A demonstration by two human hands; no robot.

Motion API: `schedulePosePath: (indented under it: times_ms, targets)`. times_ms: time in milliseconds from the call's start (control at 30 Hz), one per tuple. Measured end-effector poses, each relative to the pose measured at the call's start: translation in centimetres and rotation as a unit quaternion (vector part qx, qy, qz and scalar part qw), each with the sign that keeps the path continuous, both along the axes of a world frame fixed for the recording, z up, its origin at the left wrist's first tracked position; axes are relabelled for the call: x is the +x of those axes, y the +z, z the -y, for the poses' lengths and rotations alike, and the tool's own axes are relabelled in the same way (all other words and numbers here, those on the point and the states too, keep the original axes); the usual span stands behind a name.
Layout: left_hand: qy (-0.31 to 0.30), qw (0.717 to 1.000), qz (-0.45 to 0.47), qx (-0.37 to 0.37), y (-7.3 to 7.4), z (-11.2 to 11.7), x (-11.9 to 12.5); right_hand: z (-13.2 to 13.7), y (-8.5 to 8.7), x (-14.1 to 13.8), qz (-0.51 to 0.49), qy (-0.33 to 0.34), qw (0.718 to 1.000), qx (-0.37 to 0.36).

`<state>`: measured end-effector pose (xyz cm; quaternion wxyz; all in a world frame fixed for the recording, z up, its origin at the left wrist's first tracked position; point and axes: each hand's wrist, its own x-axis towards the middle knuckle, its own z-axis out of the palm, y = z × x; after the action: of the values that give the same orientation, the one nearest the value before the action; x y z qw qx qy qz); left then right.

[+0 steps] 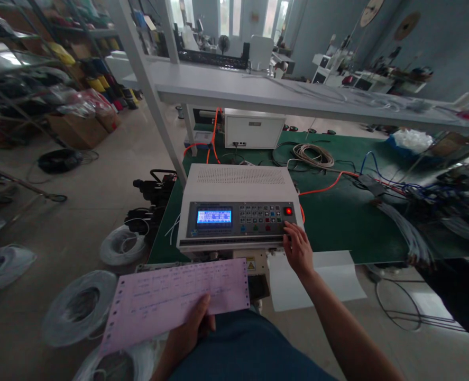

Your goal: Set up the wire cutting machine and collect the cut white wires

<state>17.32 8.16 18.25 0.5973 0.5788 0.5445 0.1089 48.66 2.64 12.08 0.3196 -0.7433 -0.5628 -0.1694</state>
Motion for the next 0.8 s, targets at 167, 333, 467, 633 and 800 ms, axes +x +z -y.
schedulePosePath:
  times_ms: [167, 333, 467, 633, 800]
  targets:
    - [0.002, 1.000, 0.023, -0.013, 0.2, 0.0, 0.3, -1.2, 0.6, -0.6, 0.023, 0.018, 0.999, -0.019]
    - [0.005, 0.999, 0.022, -0.034, -0.2, 0.2, 0.1, -1.3, 0.2, -0.7, 0.033, 0.006, 0.999, -0.016]
    - [0.008, 0.999, 0.023, -0.033, 0.0, 0.3, 0.2, -1.3, 0.3, -0.5, 0.042, 0.001, 0.999, -0.005]
    - [0.001, 0.999, 0.028, -0.037, 0.2, 0.4, 0.1, -1.3, 0.2, -0.5, 0.038, 0.002, 0.999, 0.000]
    - [0.016, 0.998, 0.009, -0.053, -0.4, 0.5, -0.2, -1.0, -0.4, -0.5, 0.037, 0.000, 0.999, 0.007]
